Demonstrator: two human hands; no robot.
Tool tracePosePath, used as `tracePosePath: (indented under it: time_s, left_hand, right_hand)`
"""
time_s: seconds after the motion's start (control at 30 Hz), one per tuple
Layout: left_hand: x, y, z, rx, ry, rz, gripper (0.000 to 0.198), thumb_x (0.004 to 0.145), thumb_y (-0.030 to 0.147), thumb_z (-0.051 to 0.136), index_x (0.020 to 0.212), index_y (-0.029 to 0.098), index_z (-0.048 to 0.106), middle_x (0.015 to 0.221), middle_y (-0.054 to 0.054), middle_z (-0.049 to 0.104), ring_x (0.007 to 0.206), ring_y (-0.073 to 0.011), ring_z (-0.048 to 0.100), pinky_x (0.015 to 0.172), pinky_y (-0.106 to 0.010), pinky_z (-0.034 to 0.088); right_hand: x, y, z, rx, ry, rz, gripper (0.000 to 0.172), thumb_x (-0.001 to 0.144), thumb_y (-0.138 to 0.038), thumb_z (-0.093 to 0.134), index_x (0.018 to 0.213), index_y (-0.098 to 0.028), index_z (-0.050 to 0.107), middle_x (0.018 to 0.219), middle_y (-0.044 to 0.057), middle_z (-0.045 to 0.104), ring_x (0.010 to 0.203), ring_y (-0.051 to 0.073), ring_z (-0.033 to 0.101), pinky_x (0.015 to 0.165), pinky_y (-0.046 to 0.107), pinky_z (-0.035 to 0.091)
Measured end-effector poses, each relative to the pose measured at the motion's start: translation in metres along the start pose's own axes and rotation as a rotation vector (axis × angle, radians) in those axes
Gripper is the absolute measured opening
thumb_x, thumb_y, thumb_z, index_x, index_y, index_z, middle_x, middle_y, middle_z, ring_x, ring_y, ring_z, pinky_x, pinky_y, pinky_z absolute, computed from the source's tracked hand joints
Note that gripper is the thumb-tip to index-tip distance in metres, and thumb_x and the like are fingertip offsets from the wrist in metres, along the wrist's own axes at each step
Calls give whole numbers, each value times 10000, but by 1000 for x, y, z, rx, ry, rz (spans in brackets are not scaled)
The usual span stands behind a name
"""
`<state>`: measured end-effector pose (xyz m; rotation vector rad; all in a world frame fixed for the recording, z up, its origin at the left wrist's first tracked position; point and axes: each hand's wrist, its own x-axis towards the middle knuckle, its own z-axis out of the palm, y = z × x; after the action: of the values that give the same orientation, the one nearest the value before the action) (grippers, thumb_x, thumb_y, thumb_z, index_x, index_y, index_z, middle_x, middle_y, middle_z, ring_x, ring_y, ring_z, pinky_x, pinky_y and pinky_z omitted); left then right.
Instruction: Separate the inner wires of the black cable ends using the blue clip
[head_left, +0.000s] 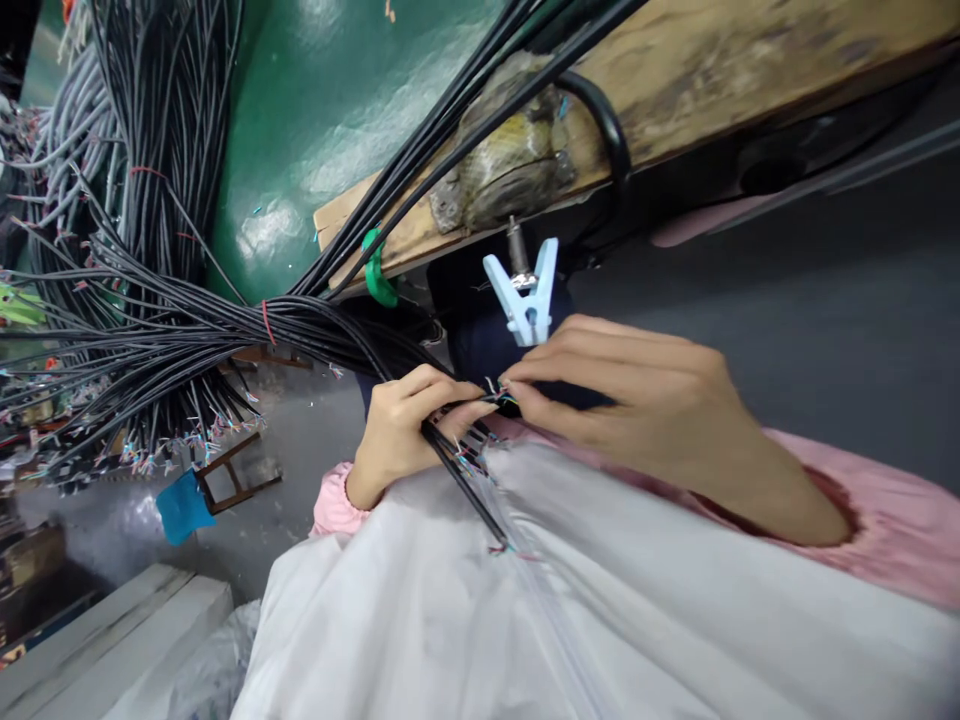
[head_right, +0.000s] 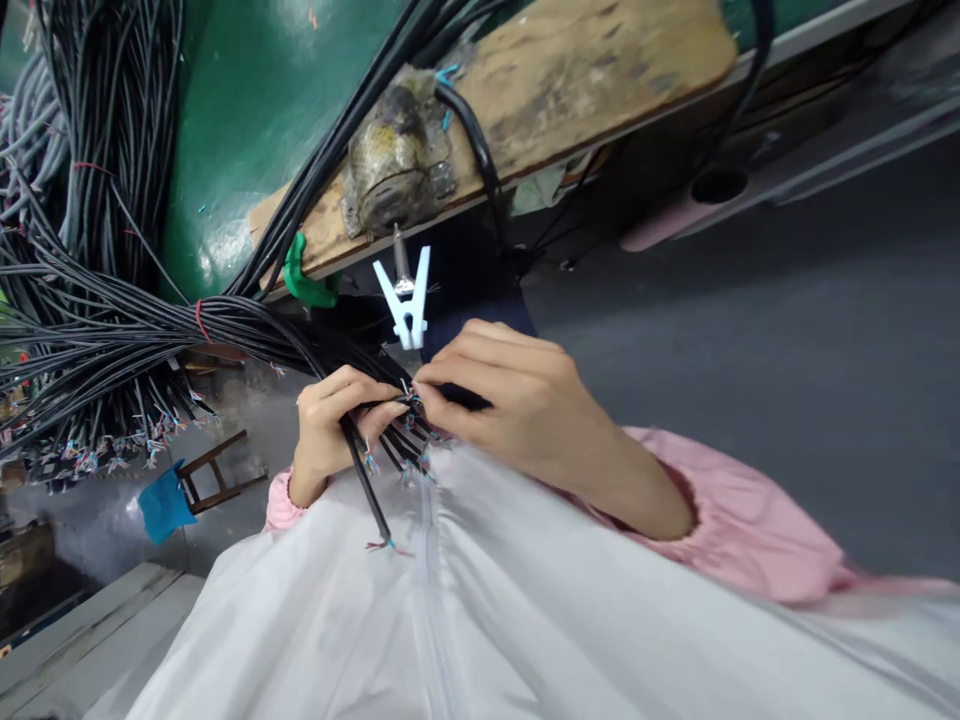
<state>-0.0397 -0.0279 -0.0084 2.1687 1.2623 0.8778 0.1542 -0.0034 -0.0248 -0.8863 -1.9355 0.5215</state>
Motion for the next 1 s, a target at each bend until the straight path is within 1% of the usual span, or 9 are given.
tracePosePath:
  time_s: [0.13,0.27,0.47,0.57,0.63,0.73,0.8,0.87,1.0]
  left_hand:
    - [1,0,6,38,9,-14,259,956,358,586,916,169,758,762,-33,721,611,-83,635,546,-197,501]
    - [1,1,11,106,20,-23,326,978,391,538,925,166,767,669,-6,655,531,-59,557,492,-180,438]
    - [1,0,17,183,69,11,304,972,363,554,906,150,762,626,17,605,491,-41,505,471,-166,402]
    - [1,-2,20,170,107,42,268,967,338,566,910,154,754,665,2,655,523,-52,556,485,-172,430]
    - [0,-2,21,117,121,64,238,965,323,573,934,167,751,736,-17,708,593,-72,620,537,-183,482]
    - [0,-1,19,-13,158,88,202,954,306,598,991,176,749,780,-24,730,638,-83,641,578,-195,506]
    - [0,1,18,-64,195,72,225,956,332,593,1007,178,749,726,-11,702,587,-76,596,540,-199,474]
    - [0,3,18,-82,232,45,254,961,363,580,1024,178,743,703,-6,689,558,-77,565,521,-207,454]
    - [3,6,20,-112,317,51,254,956,340,596,1105,166,705,686,15,689,537,-77,554,514,-202,450]
  right_hand:
    - [-2,-7,2,-142,74,9,170,897,-123,621,782,-240,580,674,-3,672,611,153,598,594,305,485]
    - [-11,-16,10,-285,161,64,155,886,-112,630,821,-243,577,690,4,664,619,169,575,603,338,441]
    - [-21,-22,15,-349,178,144,126,898,-143,616,826,-245,607,670,8,662,611,183,592,606,357,429]
    - [-22,-13,11,-126,126,328,192,936,-234,590,746,-239,617,637,-7,655,570,149,596,565,316,451]
    - [-21,-1,10,205,5,487,310,951,-406,586,703,-225,632,604,-13,649,514,125,583,496,276,454]
    - [-18,14,15,767,-239,666,529,823,-702,608,633,-209,637,530,-16,611,450,129,564,409,259,449]
    - [-17,16,23,964,-296,745,561,777,-747,618,630,-206,640,512,-19,591,432,132,551,387,262,452]
    - [-17,10,31,983,-196,770,481,812,-682,642,711,-212,681,576,-17,634,447,121,559,392,248,454]
    - [-15,-8,34,851,222,612,184,830,-469,743,918,-308,761,793,-11,721,598,115,642,529,231,538]
